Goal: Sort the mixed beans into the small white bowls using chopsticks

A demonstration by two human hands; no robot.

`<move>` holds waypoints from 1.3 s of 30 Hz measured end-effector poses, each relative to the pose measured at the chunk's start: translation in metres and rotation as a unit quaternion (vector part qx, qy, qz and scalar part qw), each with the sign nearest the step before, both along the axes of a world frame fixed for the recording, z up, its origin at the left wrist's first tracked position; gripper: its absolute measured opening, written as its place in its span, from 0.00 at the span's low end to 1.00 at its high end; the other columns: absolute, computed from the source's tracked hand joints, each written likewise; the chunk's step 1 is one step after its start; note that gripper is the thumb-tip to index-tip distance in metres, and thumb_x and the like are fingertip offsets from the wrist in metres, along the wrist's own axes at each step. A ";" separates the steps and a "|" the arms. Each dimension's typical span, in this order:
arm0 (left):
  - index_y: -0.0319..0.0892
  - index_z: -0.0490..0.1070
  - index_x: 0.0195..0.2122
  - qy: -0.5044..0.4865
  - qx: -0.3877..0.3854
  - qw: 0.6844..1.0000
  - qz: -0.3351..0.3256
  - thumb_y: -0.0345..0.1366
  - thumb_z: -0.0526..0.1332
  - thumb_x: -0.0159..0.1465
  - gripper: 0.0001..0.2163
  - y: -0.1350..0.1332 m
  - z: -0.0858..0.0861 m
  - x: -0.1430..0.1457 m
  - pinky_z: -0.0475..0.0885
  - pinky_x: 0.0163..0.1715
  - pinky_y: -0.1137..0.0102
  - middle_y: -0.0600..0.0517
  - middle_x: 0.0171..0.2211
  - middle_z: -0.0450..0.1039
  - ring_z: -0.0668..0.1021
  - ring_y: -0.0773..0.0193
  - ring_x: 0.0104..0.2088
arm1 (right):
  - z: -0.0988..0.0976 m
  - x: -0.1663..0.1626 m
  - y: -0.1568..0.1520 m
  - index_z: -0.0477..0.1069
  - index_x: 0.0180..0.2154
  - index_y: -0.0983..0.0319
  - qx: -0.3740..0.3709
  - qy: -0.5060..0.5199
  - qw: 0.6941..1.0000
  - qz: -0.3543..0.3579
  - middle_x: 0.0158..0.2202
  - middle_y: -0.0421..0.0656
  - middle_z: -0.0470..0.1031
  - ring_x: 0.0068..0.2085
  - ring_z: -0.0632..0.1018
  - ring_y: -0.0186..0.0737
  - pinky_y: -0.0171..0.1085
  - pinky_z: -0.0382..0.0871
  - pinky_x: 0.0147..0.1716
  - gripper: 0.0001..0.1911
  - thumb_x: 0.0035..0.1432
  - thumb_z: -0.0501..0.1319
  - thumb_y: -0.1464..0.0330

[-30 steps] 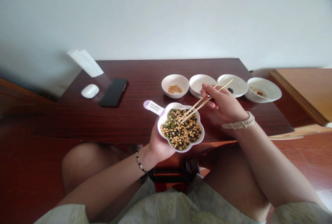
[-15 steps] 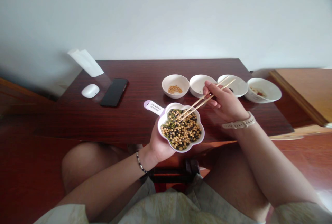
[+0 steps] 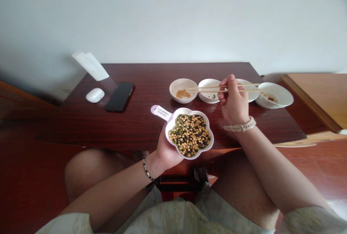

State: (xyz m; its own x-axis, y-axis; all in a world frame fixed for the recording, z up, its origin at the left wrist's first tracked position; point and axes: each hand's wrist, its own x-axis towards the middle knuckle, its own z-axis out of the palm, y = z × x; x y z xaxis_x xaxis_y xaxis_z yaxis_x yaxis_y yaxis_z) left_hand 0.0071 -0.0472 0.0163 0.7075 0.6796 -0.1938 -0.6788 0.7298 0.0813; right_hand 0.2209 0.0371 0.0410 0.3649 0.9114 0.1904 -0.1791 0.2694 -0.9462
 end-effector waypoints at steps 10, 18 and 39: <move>0.43 0.71 0.59 0.017 -0.005 1.000 0.006 0.52 0.54 0.68 0.25 -0.001 0.002 -0.002 0.65 0.63 0.49 0.45 0.61 0.71 0.71 0.46 0.63 | 0.002 0.002 0.000 0.72 0.32 0.60 0.007 0.007 0.999 0.035 0.26 0.37 0.65 0.22 0.64 0.28 0.32 0.47 0.16 0.23 0.66 0.69 0.49; 0.41 0.71 0.59 0.017 0.010 1.000 -0.008 0.50 0.53 0.68 0.25 0.002 -0.001 -0.002 0.65 0.63 0.49 0.46 0.61 0.72 0.72 0.45 0.62 | 0.002 0.007 -0.005 0.72 0.32 0.60 -0.001 -0.018 0.998 0.055 0.25 0.38 0.66 0.22 0.63 0.28 0.33 0.47 0.17 0.24 0.64 0.70 0.47; 0.41 0.73 0.58 0.010 0.008 1.000 -0.010 0.52 0.54 0.68 0.25 0.009 0.005 -0.002 0.65 0.64 0.55 0.47 0.58 0.74 0.71 0.49 0.63 | 0.009 0.033 -0.023 0.76 0.32 0.61 -0.087 -0.171 0.954 0.229 0.16 0.36 0.61 0.18 0.58 0.29 0.34 0.45 0.17 0.25 0.72 0.63 0.47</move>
State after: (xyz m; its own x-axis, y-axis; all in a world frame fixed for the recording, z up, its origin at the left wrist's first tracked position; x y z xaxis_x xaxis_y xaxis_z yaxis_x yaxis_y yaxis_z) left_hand 0.0056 -0.0383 0.0209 0.7165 0.6689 -0.1980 -0.6625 0.7414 0.1070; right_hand 0.2534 0.0142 0.0499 -0.1355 0.9890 0.0591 0.0869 0.0713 -0.9937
